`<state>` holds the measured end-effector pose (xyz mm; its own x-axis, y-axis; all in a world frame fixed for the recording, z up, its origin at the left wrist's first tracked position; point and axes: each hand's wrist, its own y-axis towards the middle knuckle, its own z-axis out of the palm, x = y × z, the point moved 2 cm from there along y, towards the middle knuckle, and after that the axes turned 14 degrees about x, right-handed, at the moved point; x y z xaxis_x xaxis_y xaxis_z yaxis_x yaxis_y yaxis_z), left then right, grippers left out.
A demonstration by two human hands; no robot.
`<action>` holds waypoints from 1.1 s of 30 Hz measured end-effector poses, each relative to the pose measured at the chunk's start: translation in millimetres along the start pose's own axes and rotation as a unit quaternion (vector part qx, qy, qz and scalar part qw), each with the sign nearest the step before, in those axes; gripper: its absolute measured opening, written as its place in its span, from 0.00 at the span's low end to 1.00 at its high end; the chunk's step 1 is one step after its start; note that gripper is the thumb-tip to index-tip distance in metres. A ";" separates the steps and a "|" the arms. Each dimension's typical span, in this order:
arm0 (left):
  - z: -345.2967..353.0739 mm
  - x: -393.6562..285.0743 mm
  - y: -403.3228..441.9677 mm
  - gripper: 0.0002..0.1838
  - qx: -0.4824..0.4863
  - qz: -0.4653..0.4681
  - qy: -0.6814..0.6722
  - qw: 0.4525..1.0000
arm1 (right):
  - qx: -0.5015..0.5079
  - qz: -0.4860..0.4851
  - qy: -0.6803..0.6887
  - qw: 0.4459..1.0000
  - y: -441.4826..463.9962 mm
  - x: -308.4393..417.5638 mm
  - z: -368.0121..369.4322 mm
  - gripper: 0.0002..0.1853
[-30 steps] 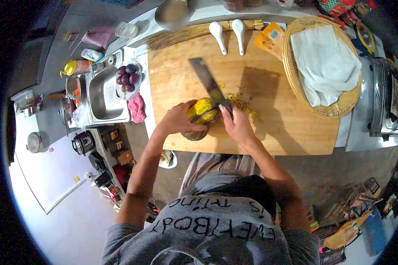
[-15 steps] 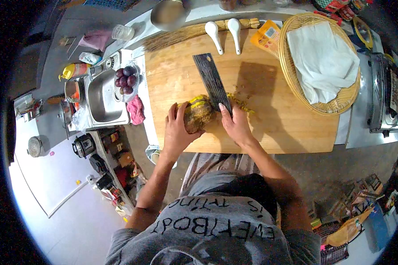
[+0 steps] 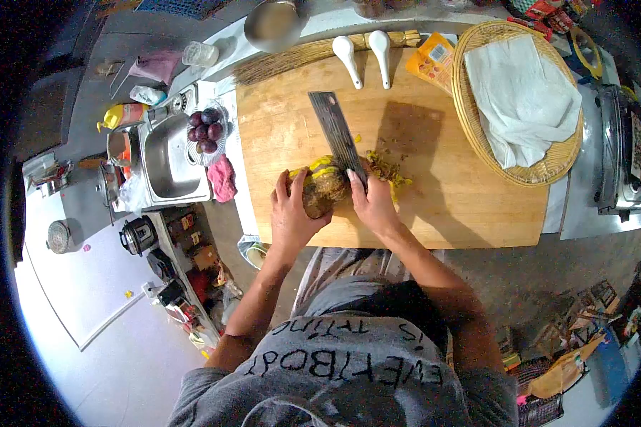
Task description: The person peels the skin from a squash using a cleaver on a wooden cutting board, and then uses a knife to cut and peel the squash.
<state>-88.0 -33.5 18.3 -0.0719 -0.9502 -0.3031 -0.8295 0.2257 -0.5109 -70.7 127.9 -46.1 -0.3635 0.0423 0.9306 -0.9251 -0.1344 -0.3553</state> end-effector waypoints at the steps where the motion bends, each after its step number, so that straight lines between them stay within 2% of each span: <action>1: 0.3 -0.1 1.6 0.48 -0.008 -0.006 0.004 1.000 | 0.003 -0.005 -0.001 1.000 6.1 -2.7 -2.3 0.12; 3: 2.3 2.6 -7.2 0.49 0.011 -0.015 -0.008 1.000 | -0.004 -0.035 -0.065 0.997 2.6 1.5 -2.4 0.13; 4: 4.1 3.3 -6.3 0.49 0.005 -0.014 -0.008 1.000 | 0.013 0.005 -0.052 0.999 1.2 12.5 -4.2 0.13; 9: 1.2 1.8 2.4 0.49 0.007 -0.009 -0.007 1.000 | 0.054 0.034 0.010 0.998 20.6 -10.7 -18.9 0.15; 11: -0.4 2.2 2.9 0.49 0.012 -0.003 -0.004 1.000 | 0.168 0.209 0.143 0.953 27.8 -1.6 -36.5 0.15; 13: -1.5 2.9 3.3 0.49 0.015 0.003 0.000 1.000 | 0.153 0.195 0.153 0.957 28.0 7.6 -43.0 0.15; 16: 0.9 1.1 1.8 0.49 0.014 0.000 0.004 1.000 | -0.004 0.055 0.076 0.996 15.5 17.6 -42.6 0.15; 17: 2.2 1.0 2.2 0.48 0.007 -0.002 0.000 1.000 | -0.005 0.055 0.076 0.996 11.1 12.6 -37.6 0.15; 19: 3.3 -0.9 1.2 0.47 -0.001 -0.005 -0.003 1.000 | -0.010 0.021 -0.015 1.000 4.2 21.2 -27.4 0.14; 21: 6.1 -4.3 -1.4 0.47 -0.007 -0.035 -0.017 0.999 | -0.027 -0.016 0.032 0.999 1.3 43.6 -26.1 0.12; 23: 8.1 -4.0 -2.7 0.46 -0.015 -0.026 -0.019 0.999 | -0.085 -0.101 0.103 0.986 -4.5 66.5 -29.0 0.16; 25: 7.1 -4.3 -2.1 0.46 -0.032 -0.014 -0.021 0.999 | -0.098 -0.093 0.093 0.986 -5.4 46.7 -21.3 0.13; 27: 6.3 -5.4 -1.7 0.46 -0.028 -0.023 -0.012 0.999 | -0.036 -0.138 -0.156 0.977 4.7 16.0 -4.3 0.09; 28: 4.5 -5.3 -1.0 0.46 -0.028 -0.023 -0.012 0.999 | 0.003 -0.018 -0.084 0.996 -1.0 8.0 -3.1 0.11; 33: 4.1 -0.4 1.0 0.48 -0.004 -0.034 -0.017 0.999 | 0.022 -0.029 -0.134 0.990 10.0 8.3 -9.3 0.14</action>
<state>-86.5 -31.9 14.6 0.0039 -0.9557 -0.2944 -0.8364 0.1582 -0.5247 -83.9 136.1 -42.8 -0.2623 -0.2131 0.9411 -0.9357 -0.1822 -0.3021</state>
